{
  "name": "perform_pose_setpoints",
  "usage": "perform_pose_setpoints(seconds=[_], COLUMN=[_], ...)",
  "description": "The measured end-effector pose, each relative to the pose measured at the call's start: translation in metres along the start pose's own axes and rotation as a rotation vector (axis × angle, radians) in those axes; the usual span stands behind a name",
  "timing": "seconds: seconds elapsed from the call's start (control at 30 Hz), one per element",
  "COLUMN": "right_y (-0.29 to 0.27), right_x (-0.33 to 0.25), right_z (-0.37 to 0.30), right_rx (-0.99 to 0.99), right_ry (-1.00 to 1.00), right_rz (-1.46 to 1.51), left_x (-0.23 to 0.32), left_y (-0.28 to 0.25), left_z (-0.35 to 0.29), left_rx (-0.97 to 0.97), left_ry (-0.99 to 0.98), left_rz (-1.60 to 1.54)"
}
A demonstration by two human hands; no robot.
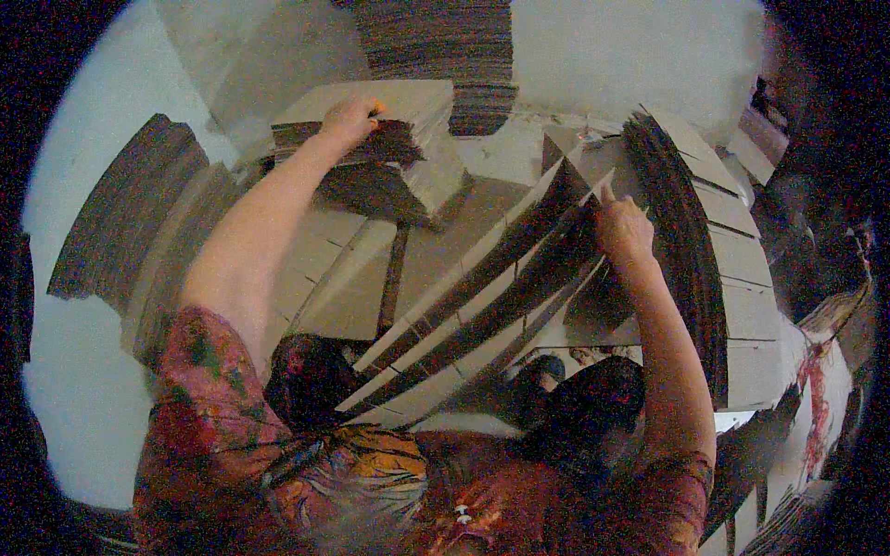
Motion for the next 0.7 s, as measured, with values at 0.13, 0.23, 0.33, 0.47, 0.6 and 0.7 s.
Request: perform_pose_setpoints(seconds=[0.13,0.23,0.33,0.47,0.6,0.7], right_y=[-0.038,-0.057,-0.057,-0.064,-0.065,-0.076], right_x=[-0.029,-0.052,-0.052,-0.058,-0.066,-0.044], right_z=[-0.019,-0.04,-0.053,-0.069,-0.075,-0.092], right_rx=[0.256,0.351,0.33,0.188,0.045,0.256], right_ry=[-0.043,-0.177,-0.19,0.093,0.324,0.396], right_rz=[0.234,0.333,0.657,1.445,2.016,2.018], left_x=[-0.046,-0.077,-0.058,0.045,0.139,0.181], left_y=[0.015,0.015,-0.008,-0.072,-0.067,-0.066], left_z=[0.014,0.029,0.017,-0.062,-0.155,-0.207], left_rx=[-0.018,-0.174,0.119,0.535,0.222,0.149], left_ry=[0.055,-0.018,0.028,0.403,0.692,0.951], left_rz=[-0.482,-0.544,-0.639,-0.656,-0.789,-0.761])
Point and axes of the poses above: each hand's wrist, its own z-axis towards the middle knuckle, its own y-axis out of the palm, x = y × z, the point moved 6 cm from there along z, towards the middle knuckle, and after that the axes turned 6 degrees about -y, right-handed, at the moved point
